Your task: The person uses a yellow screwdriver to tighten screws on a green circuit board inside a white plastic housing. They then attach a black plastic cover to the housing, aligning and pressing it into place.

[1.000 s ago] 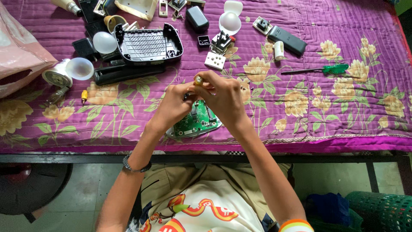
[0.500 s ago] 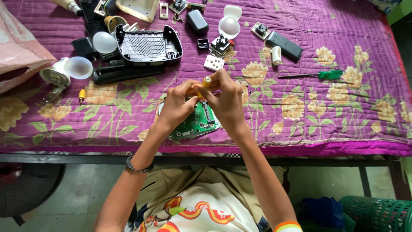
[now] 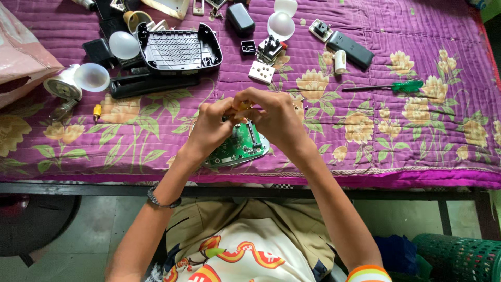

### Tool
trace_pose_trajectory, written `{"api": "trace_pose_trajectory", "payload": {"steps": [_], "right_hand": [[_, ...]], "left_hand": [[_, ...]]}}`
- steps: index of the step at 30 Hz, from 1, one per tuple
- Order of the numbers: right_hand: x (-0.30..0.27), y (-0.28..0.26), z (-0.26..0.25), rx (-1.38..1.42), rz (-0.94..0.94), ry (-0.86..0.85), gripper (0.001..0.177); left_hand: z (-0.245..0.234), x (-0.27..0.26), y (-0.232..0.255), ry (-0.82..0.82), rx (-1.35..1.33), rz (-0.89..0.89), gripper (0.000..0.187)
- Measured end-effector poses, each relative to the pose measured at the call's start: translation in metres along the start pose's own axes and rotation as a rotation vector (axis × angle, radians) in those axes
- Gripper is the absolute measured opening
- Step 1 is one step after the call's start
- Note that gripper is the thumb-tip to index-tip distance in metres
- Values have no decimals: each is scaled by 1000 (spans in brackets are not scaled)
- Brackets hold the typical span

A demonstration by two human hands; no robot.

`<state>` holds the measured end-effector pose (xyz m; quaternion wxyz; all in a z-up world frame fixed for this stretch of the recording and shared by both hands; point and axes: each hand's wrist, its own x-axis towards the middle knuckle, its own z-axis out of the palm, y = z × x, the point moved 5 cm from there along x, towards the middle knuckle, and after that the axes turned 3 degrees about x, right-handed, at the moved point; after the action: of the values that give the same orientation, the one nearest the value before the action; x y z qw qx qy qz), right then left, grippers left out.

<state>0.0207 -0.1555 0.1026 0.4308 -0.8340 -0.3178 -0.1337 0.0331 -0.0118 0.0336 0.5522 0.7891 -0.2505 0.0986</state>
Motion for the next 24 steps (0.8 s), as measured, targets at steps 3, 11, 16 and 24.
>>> {"api": "trace_pose_trajectory", "payload": {"steps": [3, 11, 16, 24], "right_hand": [[1, 4, 3, -26, -33, 70, 23], [-12, 5, 16, -201, -17, 317, 26], [-9, 0, 29, -316, 55, 357, 25], [2, -1, 24, -283, 97, 251, 30]], "left_hand": [[0, 2, 3, -6, 13, 40, 20], [4, 5, 1, -36, -89, 80, 33], [0, 4, -4, -48, -70, 44, 33], [1, 1, -12, -76, -33, 1, 44]]}}
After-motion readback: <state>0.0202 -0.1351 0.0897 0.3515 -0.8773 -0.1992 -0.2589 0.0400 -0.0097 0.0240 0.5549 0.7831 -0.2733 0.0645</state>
